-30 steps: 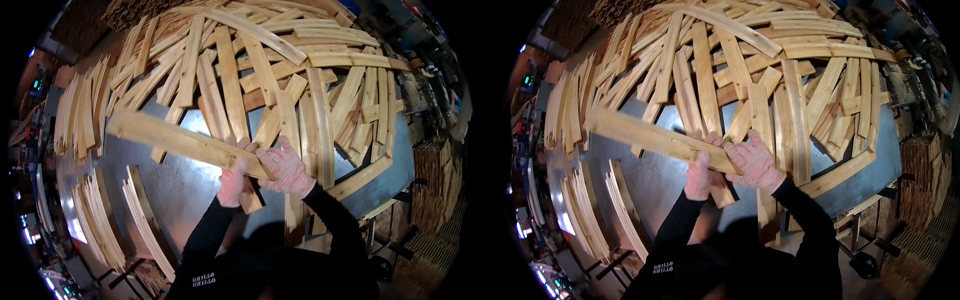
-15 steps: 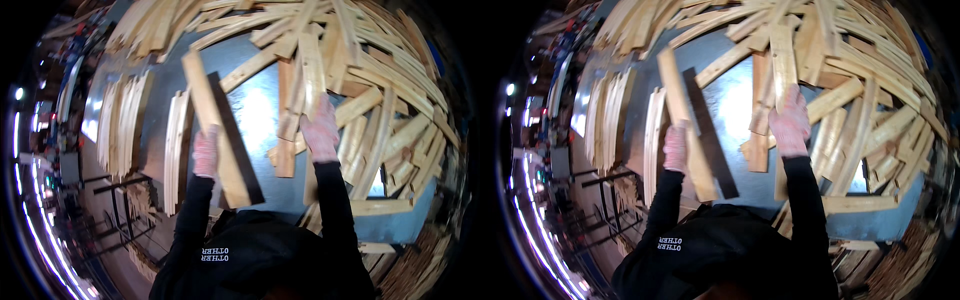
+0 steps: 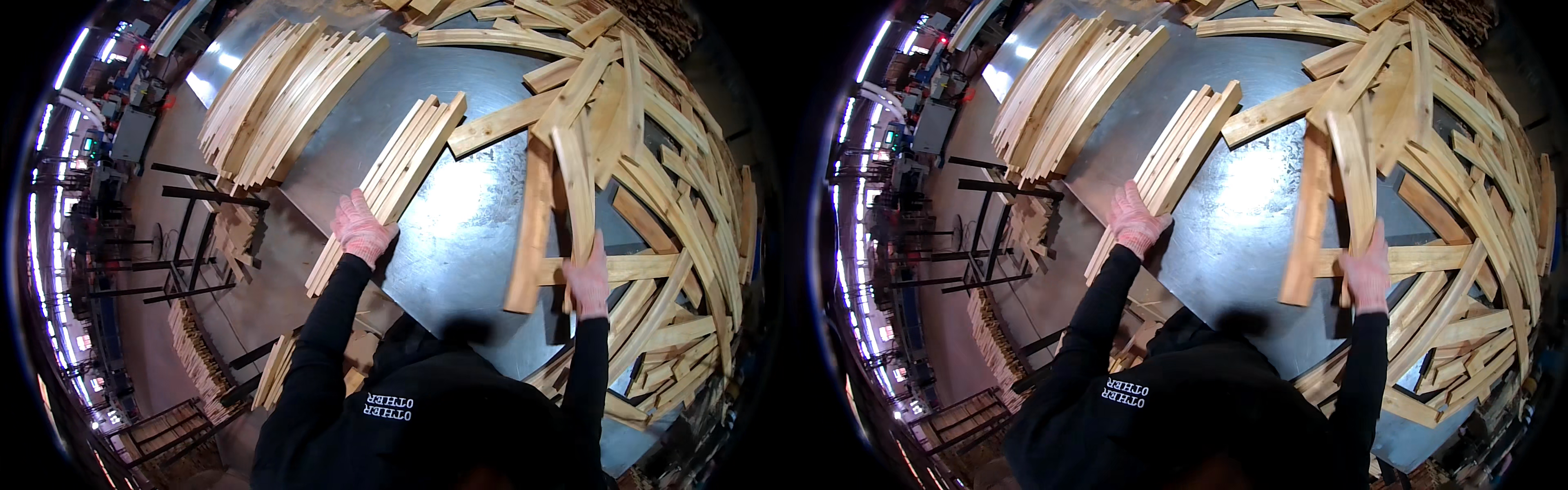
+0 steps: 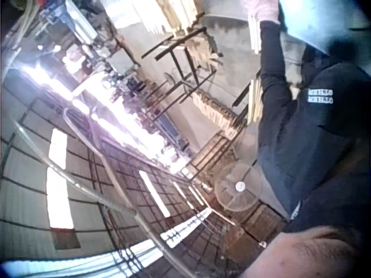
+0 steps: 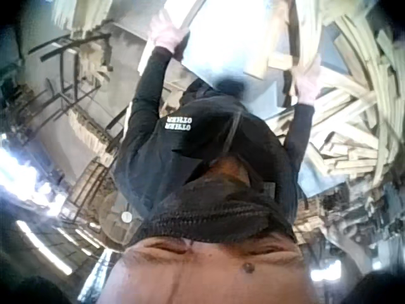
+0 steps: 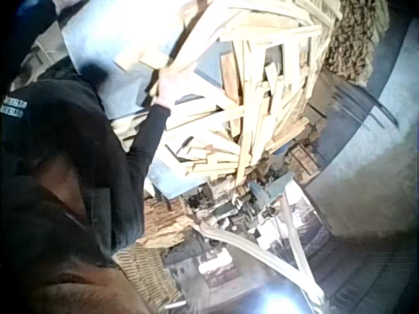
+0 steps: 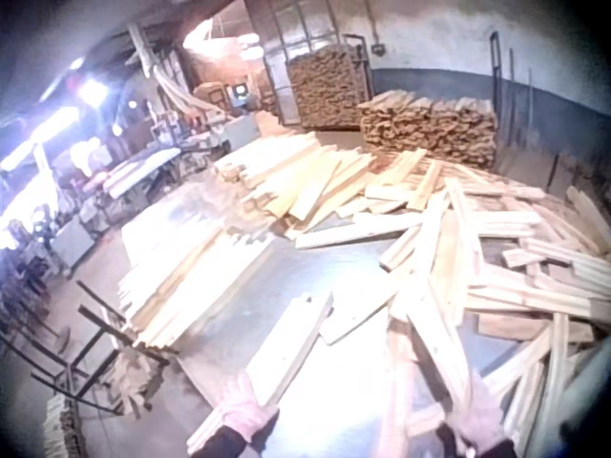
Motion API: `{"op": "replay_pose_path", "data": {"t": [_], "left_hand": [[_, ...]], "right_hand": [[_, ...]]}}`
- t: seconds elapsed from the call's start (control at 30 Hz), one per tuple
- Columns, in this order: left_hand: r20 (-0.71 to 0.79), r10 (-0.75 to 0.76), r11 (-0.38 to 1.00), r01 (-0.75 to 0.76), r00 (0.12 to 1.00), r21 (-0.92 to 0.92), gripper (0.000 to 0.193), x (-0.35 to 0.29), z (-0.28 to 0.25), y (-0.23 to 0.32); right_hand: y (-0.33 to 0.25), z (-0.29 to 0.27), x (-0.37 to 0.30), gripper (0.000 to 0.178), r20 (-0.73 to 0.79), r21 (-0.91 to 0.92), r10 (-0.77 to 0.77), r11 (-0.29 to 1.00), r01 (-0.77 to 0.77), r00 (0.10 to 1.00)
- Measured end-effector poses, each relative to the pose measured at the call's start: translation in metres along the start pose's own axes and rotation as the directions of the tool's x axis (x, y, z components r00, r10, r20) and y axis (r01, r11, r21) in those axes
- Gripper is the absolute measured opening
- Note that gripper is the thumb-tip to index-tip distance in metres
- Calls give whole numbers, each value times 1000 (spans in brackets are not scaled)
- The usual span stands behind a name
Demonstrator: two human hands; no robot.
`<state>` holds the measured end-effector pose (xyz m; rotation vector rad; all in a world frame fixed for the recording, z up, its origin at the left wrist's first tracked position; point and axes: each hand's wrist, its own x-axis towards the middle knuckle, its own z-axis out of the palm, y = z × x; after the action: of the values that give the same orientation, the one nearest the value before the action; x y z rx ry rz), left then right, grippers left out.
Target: The person repeatedly picks up wooden planks from a large pile on a metal table and stacks them neatly on the left side. The person wears pink gloves and handles the planks one by one or in small groups, aligning them into a growing stack.
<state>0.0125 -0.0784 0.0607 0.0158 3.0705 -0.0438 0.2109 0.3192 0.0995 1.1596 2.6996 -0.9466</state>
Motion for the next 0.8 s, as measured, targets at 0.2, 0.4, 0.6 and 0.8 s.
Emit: {"op": "replay_pose_path", "data": {"t": [0.2,0.4,0.6,0.8], "left_hand": [[293,-122,985,152,948,-80,113,32,-41,-4],[189,-146,979,170,971,-115,102,87,-44,-55],[108,31,974,-5,994,-227,87,52,-34,-75],[142,238,922,-178,961,-344,87,16,-34,-124]], "right_hand": [[3,-6,-88,82,387,730,-144,652,-207,910],[-81,59,-94,82,513,825,-333,444,-349,791],[-71,9,-115,73,605,652,-131,647,-395,786],[-32,-59,-189,73,395,591,133,721,-362,909]]}}
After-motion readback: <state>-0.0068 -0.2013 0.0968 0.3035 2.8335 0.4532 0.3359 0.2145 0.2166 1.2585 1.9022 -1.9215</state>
